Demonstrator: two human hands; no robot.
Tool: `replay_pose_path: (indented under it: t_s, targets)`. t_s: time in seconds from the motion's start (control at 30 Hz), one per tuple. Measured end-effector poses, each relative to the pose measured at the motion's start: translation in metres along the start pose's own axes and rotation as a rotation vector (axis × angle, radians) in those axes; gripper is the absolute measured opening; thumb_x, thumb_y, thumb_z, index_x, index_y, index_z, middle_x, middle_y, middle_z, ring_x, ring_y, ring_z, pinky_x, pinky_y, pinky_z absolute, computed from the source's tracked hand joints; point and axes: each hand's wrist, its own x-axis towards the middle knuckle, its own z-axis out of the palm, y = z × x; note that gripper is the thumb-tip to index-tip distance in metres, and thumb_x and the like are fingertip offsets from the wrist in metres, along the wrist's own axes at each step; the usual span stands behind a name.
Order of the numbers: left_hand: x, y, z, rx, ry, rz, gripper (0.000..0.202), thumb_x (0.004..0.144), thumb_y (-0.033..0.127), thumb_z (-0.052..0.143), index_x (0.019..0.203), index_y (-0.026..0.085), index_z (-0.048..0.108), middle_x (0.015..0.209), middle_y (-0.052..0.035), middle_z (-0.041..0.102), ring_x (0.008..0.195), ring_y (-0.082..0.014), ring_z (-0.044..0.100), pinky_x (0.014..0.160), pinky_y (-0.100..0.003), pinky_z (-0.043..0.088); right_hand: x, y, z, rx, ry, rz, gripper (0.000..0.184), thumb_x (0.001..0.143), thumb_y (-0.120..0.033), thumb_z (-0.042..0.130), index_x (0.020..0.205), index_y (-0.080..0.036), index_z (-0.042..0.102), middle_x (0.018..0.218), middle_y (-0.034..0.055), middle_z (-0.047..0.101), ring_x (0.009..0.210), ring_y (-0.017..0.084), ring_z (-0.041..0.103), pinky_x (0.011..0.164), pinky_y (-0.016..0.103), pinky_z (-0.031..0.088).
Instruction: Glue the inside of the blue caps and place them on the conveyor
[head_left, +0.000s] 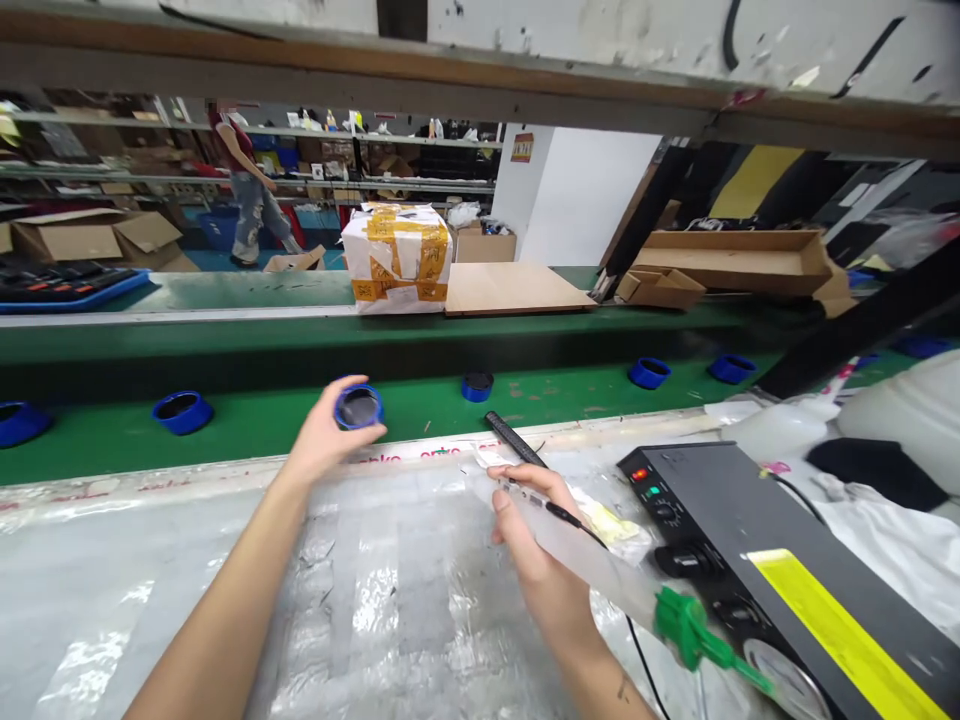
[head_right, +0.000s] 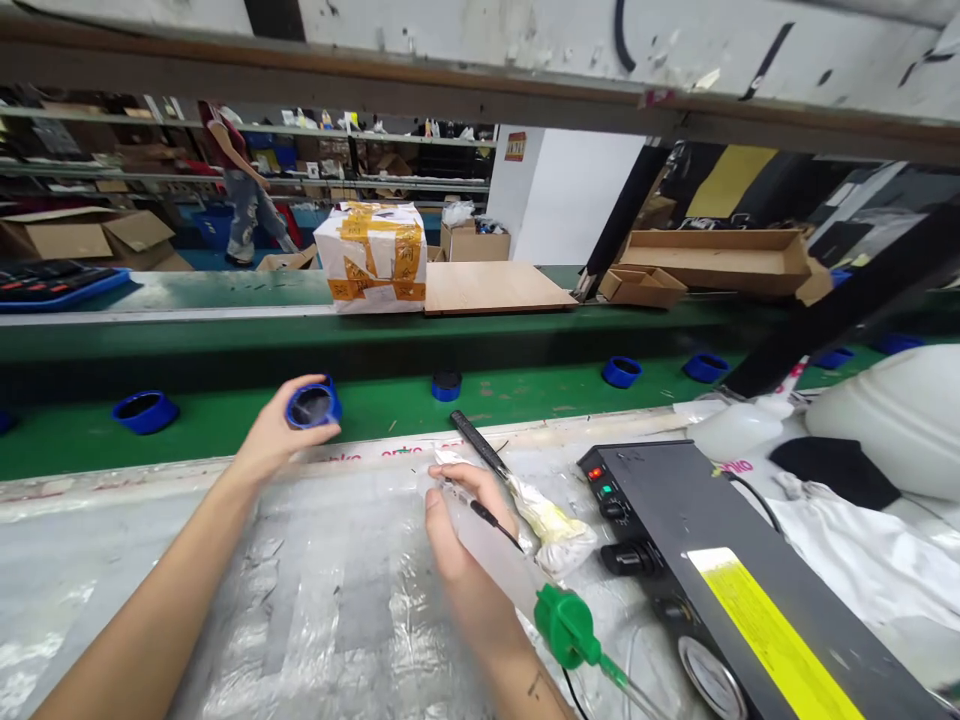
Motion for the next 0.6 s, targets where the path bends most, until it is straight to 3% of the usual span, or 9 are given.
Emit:
replay_pose_path:
  t_s: [0.1, 0.17, 0.23, 0.33, 0.4, 0.5, 0.6]
  targets:
    - [0.010, -0.021, -0.026, 0.221, 0.430, -0.206, 0.082, 0.075, 0.043, 0.083, 0.145, 0.019, 0.049, 0.134, -0.0150, 0.064, 0.132, -0.0374, 0.058, 0.113, -0.053, 0.046, 0.000, 0.001, 0.000, -0.012, -0.020, -0.004, 0.023, 0.093, -0.043, 0.068, 0.106, -0.025, 0.070, 0.108, 0.0071, 0.078, 0.079, 0.023, 0.073, 0.068, 0.034, 0.056]
    - [0.013, -0.033, -0.036, 0.455, 0.526, -0.386, 0.087, 0.079, 0.043, 0.081, 0.152, 0.015, 0.042, 0.134, -0.0204, 0.063, 0.137, -0.0453, 0.052, 0.113, -0.063, 0.042, -0.001, 0.002, 0.001, -0.005, -0.033, 0.003, 0.023, 0.093, -0.044, 0.068, 0.106, -0.025, 0.070, 0.111, 0.0071, 0.078, 0.075, 0.022, 0.073, 0.066, 0.033, 0.056]
    - [0.014, -0.042, -0.040, 0.586, 0.476, -0.509, 0.090, 0.082, 0.041, 0.078, 0.156, 0.012, 0.037, 0.134, -0.0247, 0.062, 0.137, -0.0494, 0.050, 0.111, -0.066, 0.042, -0.001, 0.001, 0.002, 0.005, -0.050, 0.025, 0.023, 0.094, -0.044, 0.067, 0.106, -0.025, 0.070, 0.113, 0.0067, 0.078, 0.071, 0.021, 0.071, 0.065, 0.033, 0.056]
    - [0.013, -0.045, -0.035, 0.598, 0.363, -0.502, 0.089, 0.085, 0.035, 0.075, 0.161, 0.014, 0.032, 0.143, -0.0265, 0.054, 0.137, -0.0453, 0.052, 0.110, -0.059, 0.046, -0.002, -0.001, 0.002, -0.008, -0.056, 0.047, 0.023, 0.094, -0.044, 0.066, 0.105, -0.025, 0.071, 0.110, 0.0058, 0.078, 0.068, 0.020, 0.070, 0.064, 0.033, 0.055]
    - [0.011, -0.041, -0.026, 0.672, 0.356, -0.420, 0.086, 0.087, 0.035, 0.075, 0.162, 0.021, 0.034, 0.156, -0.0265, 0.040, 0.144, -0.0454, 0.045, 0.111, -0.060, 0.044, -0.002, -0.002, 0.003, -0.016, -0.055, 0.046, 0.023, 0.093, -0.043, 0.066, 0.105, -0.025, 0.072, 0.103, 0.0054, 0.079, 0.066, 0.020, 0.070, 0.064, 0.033, 0.055]
    - [0.009, -0.033, -0.009, 0.889, 0.310, -0.213, 0.061, 0.092, 0.035, 0.071, 0.150, 0.030, 0.054, 0.167, -0.0209, 0.022, 0.153, -0.0479, 0.026, 0.116, -0.067, 0.034, -0.002, -0.003, 0.003, 0.006, -0.064, 0.032, 0.022, 0.093, -0.042, 0.067, 0.104, -0.023, 0.072, 0.102, 0.0061, 0.080, 0.064, 0.020, 0.069, 0.061, 0.032, 0.056]
    - [0.006, -0.028, 0.004, 0.985, 0.234, -0.032, 0.028, 0.094, 0.027, 0.067, 0.122, 0.025, 0.074, 0.162, -0.0183, 0.036, 0.153, -0.0475, 0.025, 0.117, -0.072, 0.027, 0.000, -0.004, 0.003, 0.030, -0.047, -0.017, 0.019, 0.091, -0.038, 0.069, 0.103, -0.024, 0.074, 0.102, 0.0071, 0.080, 0.067, 0.021, 0.071, 0.060, 0.032, 0.056]
